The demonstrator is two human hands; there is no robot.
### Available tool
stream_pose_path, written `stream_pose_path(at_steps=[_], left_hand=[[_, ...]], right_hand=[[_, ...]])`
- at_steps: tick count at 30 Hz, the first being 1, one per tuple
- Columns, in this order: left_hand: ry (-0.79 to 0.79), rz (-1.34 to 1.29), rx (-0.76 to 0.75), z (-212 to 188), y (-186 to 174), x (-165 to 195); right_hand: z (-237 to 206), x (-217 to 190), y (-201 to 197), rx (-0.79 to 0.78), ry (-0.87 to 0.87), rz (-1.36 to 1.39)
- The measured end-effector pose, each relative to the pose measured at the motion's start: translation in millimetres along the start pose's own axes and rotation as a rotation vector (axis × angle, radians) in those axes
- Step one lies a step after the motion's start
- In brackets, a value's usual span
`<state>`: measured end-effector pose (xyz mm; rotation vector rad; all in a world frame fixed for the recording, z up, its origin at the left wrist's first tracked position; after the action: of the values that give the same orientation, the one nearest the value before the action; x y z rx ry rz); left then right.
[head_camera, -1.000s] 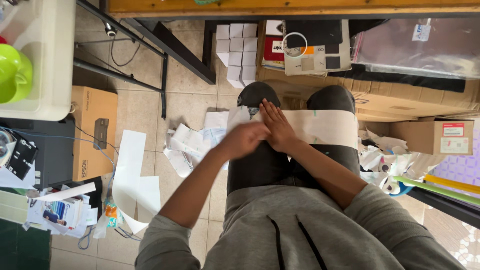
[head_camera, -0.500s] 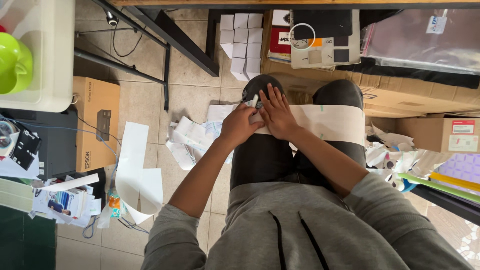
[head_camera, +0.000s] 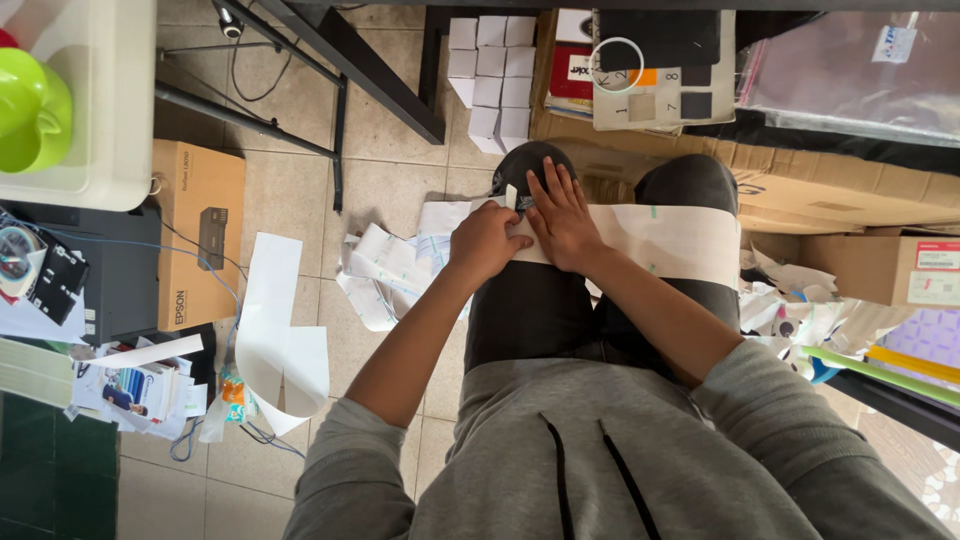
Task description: The person sits with printed ribbon lanyards on their lap and peels the white transfer paper backing off the printed ribbons by hand. They work through several ribbon strips one at a time, setting peeled ribbons aside and discarding the backing paper on the floor.
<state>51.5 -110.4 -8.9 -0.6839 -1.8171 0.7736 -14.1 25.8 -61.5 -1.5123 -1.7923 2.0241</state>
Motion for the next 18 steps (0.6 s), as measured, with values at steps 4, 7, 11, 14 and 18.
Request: stream_pose_path(at_steps=[4,7,11,14,18], left_hand=[[-0.129,-0.195,-0.174,19.6,9.3,-20.3],[-0.047,-0.305,-0.248,24.8,15.9,-28.2],[0.392,-0.221,-0.314,0.2,6.5,-28.3],[0.463,-0.261,-0.414,-25.6,-16.7,-48.3],[-0.008,-0.541,-0.288,-35.0,-17.2,-71.7]], right_hand=[[1.0,1.0,3.1,-0.017,0.024,-0.02],[-0.2,1.7,3.2,0.007,0.022,-0.003],[-1.7,5.8,3.8,0.02,0.015,0.036],[-0.9,7.2,2.5,0.056,-0.008,0.024],[-8.0,-7.7,-7.8,0.257,-0.097,-0.102]])
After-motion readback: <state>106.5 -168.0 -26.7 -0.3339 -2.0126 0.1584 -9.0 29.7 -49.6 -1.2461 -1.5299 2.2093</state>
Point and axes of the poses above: each hand's wrist, its own z-axis towards the middle knuckle, its own y-axis out of the palm, x = y × z, the point moved 5 cm from there along z, towards the middle knuckle, and after that the axes turned 4 degrees about -z, right-handed, at the moved point
